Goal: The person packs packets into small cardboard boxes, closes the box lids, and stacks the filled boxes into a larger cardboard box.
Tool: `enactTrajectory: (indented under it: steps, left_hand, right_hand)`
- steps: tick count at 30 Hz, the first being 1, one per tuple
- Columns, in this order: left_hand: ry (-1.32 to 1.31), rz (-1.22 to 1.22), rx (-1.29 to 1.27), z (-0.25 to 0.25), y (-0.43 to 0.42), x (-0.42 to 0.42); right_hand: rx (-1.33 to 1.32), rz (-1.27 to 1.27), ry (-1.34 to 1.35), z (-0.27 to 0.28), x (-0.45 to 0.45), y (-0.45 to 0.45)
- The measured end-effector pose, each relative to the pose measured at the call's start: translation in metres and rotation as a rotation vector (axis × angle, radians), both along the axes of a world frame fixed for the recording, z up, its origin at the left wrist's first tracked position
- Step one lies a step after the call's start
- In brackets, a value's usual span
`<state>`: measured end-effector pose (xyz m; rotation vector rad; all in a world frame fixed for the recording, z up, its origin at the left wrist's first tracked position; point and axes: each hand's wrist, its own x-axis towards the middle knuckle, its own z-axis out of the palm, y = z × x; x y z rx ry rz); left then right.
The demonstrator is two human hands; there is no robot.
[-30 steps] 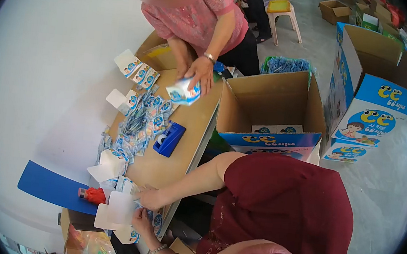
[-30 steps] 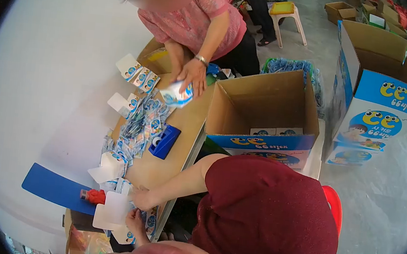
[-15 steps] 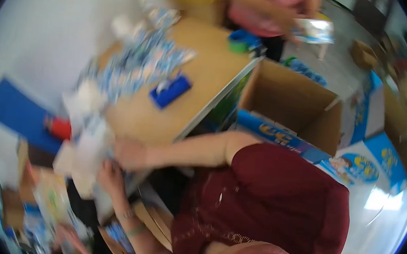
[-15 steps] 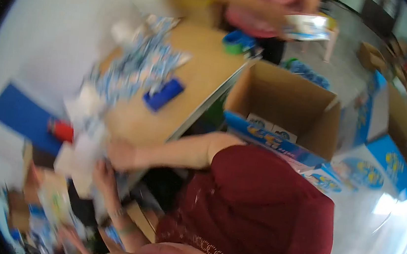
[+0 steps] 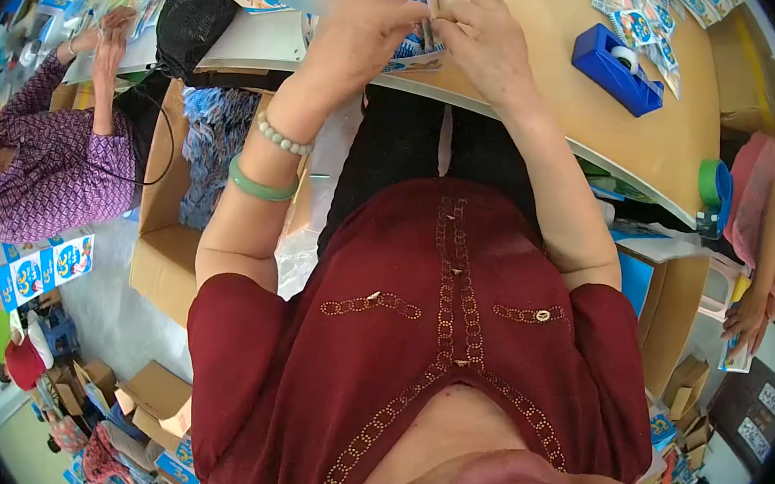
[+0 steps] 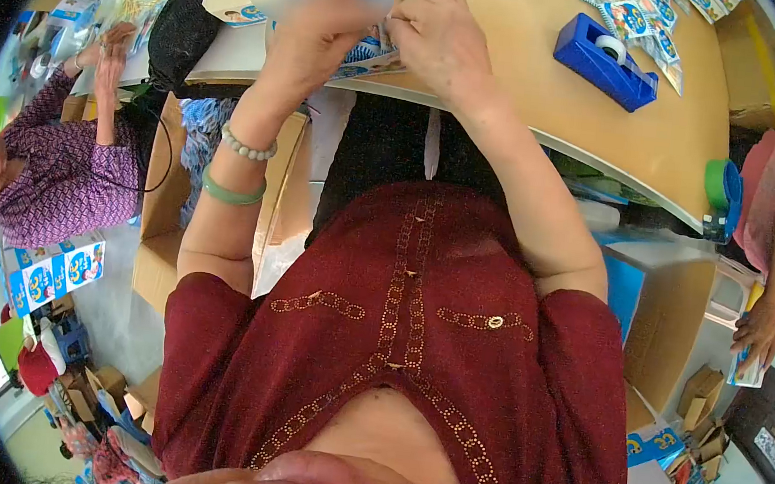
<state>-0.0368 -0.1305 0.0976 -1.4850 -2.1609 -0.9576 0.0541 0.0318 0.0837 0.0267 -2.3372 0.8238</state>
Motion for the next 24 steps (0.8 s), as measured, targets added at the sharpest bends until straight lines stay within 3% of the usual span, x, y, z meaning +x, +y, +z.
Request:
enactTrajectory:
  steps: [4,11,13,19,24]
  left_hand:
    - [0.186,0.004,-0.140,0.010,0.008,-0.004]
    - [0.066,0.097,-0.156,0.009,0.019,-0.008]
    - [0.122,0.470,-0.172,0.023,0.018,0.007]
    - [-0.051,0.438,-0.273,0.013,0.015,-0.001]
    - [0.012,0.459,-0.242,0.010,0.019,0.011]
  right_hand:
    - [-0.026,0.066,-0.134,0.010,0.001,0.005]
    - [0.250,0.014,0.035,0.010,0.004,0.004]
    - [0.257,0.002,0.028,0.020,0.005,0.000]
    - [0.109,0.137,-0.082,0.043,0.006,-0.009]
    - [0.101,0.086,-0.039,0.042,0.007,-0.010]
